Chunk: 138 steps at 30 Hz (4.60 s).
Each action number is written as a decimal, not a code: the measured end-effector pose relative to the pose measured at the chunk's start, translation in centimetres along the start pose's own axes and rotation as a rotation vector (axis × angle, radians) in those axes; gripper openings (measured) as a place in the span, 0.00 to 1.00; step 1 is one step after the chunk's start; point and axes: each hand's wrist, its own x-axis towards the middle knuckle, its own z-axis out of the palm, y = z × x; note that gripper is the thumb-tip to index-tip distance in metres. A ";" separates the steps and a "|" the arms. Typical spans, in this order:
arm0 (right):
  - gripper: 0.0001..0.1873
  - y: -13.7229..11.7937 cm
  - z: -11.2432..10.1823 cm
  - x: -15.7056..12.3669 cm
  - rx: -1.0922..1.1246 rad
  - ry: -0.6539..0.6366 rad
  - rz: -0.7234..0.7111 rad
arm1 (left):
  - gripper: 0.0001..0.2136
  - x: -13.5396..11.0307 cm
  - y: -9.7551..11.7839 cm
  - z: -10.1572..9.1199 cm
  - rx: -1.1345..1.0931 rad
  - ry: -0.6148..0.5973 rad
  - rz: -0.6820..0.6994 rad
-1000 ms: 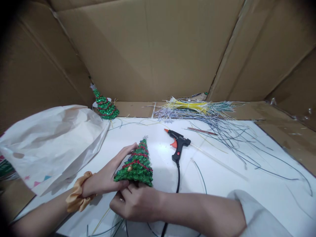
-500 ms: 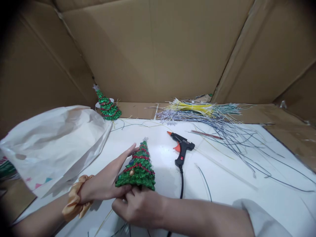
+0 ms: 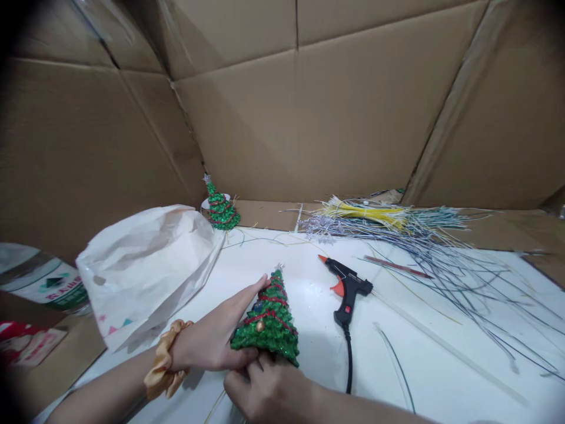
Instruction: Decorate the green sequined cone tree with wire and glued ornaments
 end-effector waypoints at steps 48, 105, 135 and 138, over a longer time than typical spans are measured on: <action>0.15 0.3 1.5 -0.5 -0.087 0.176 0.007 | 0.44 0.5 -0.3 -0.2 0.006 0.056 0.149; 0.12 1.5 -0.8 0.3 0.133 0.003 -0.204 | 0.43 0.9 -2.0 0.5 -0.178 0.064 0.212; 0.27 8.2 0.2 1.3 1.012 -0.126 1.257 | 0.47 0.6 -2.8 1.7 -0.328 0.172 0.214; 0.30 7.6 -1.1 2.1 0.965 -0.024 1.123 | 0.51 0.4 -2.6 1.4 -0.097 0.279 0.317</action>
